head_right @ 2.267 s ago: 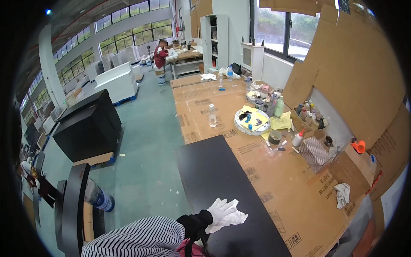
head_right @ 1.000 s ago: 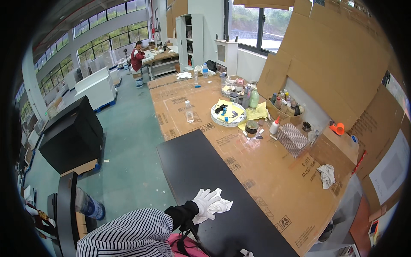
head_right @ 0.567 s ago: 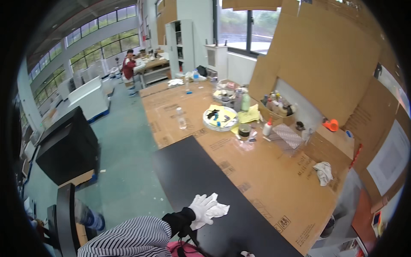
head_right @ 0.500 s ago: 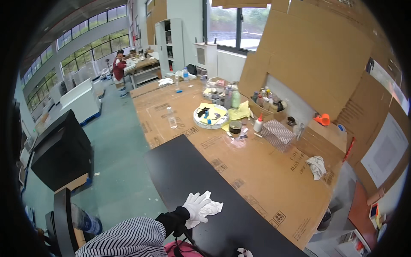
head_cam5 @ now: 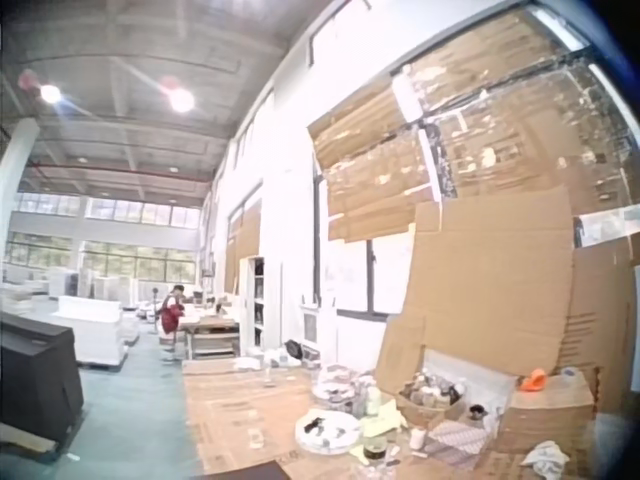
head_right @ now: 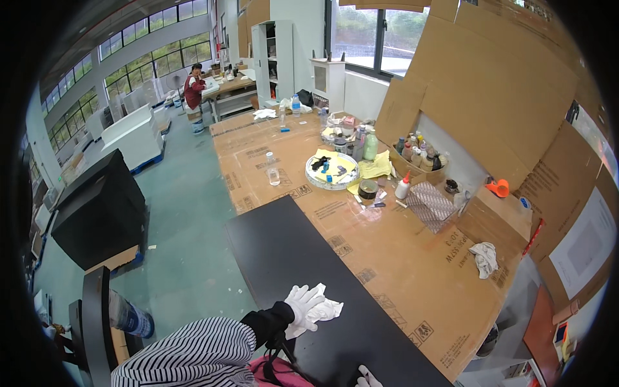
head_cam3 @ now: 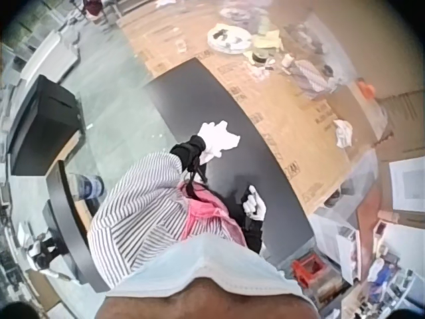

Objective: Cleaning a black wooden board using a white cloth in a furniture workshop.

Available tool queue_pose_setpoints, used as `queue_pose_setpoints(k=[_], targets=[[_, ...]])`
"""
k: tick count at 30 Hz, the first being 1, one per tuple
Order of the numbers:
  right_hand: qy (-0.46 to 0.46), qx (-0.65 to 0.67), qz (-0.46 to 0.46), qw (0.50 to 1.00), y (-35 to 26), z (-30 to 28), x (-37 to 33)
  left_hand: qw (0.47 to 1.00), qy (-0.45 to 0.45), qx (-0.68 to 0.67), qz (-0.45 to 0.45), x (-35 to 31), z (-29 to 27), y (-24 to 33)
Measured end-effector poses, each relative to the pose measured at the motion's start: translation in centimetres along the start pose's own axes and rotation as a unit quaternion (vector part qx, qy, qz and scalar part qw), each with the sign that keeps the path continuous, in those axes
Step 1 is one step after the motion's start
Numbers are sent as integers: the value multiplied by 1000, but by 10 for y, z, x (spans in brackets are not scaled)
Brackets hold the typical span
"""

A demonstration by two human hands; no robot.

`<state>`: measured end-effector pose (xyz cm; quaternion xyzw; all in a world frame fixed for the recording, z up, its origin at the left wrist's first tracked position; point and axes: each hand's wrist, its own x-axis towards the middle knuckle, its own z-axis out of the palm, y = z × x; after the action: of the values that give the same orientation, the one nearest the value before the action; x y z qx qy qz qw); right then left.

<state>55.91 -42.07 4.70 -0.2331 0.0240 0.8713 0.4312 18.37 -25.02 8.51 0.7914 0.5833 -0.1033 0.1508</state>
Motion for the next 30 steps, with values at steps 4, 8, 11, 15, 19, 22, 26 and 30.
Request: queue_pose_setpoints(k=[4, 8, 11, 15, 19, 22, 26, 30], targets=[[-71, -143, -86, 983, 2, -20, -2, 1000, 8, -1, -2, -1, 2, 1], [-34, -204, -114, 972, 5, -46, -5, 1000, 7, -2, 4, 0, 1, 1], [66, -180, -110, 975, 8, -35, 2, 999, 26, -20, 2, 2, 6, -3], [79, -141, -96, 982, 8, -9, 7, 999, 37, -27, -3, 0, 11, -3], [44, -162, -46, 985, 9, 7, 8, 997, 57, -43, 1, -5, 13, -3], [18, -178, -18, 984, 13, 27, 19, 998, 46, -52, 9, -6, 8, -5], [168, -390, -152, 893, 26, 62, 36, 999, 31, -44, 2, -6, 7, -3], [185, -572, -261, 755, 37, 94, 40, 998, 34, -52, -3, -5, 10, -6]])
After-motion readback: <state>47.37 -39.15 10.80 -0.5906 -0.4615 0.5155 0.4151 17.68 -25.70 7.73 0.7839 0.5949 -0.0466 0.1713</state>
